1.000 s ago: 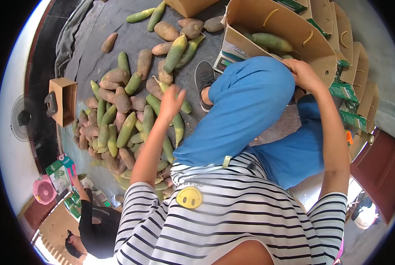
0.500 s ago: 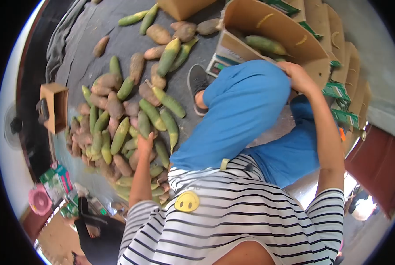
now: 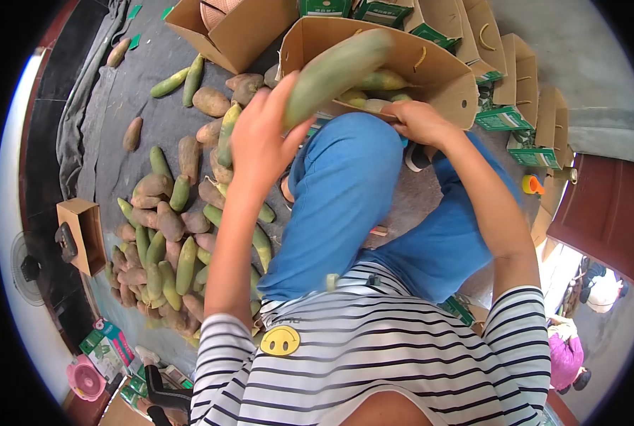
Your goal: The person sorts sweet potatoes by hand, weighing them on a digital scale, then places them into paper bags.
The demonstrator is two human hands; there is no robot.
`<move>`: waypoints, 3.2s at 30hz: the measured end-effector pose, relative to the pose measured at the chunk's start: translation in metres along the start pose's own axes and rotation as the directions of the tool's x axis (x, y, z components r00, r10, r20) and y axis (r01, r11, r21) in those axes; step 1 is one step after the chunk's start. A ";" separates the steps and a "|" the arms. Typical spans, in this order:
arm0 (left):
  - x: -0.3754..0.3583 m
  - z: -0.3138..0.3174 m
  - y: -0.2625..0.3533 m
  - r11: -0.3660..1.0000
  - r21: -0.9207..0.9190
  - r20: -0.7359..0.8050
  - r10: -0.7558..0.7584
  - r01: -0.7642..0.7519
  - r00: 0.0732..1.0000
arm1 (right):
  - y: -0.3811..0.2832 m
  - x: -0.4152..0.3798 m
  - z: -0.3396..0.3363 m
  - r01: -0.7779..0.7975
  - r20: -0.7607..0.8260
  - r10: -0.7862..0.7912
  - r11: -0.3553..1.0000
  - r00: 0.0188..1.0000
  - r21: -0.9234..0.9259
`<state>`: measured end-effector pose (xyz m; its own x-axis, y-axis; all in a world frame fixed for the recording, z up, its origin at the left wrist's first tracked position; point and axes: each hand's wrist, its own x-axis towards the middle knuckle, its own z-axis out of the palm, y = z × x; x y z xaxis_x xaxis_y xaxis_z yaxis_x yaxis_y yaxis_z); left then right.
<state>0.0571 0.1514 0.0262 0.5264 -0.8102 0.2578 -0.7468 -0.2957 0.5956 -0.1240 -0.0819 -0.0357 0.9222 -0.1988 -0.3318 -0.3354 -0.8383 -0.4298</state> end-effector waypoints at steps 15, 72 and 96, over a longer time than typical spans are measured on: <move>-0.219 0.051 -0.171 0.837 0.292 0.355 -0.544 0.462 0.760 | 0.002 0.003 -0.004 0.058 0.029 -0.058 0.998 0.998 0.001; 0.107 0.038 0.100 0.904 -0.130 0.105 0.422 -0.408 0.901 | -0.020 -0.021 -0.046 -0.078 -0.032 0.083 0.988 0.996 0.130; 0.088 0.113 0.032 0.828 0.192 0.808 0.172 -0.527 0.564 | 0.065 -0.007 -0.086 -0.221 -0.407 0.087 0.929 0.909 -0.296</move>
<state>0.0337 0.0141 -0.0179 -0.1600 -0.9163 -0.3671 -0.9737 0.0855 0.2111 -0.1352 -0.1788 0.0110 0.8880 -0.4599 0.0026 -0.4583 -0.8854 -0.0781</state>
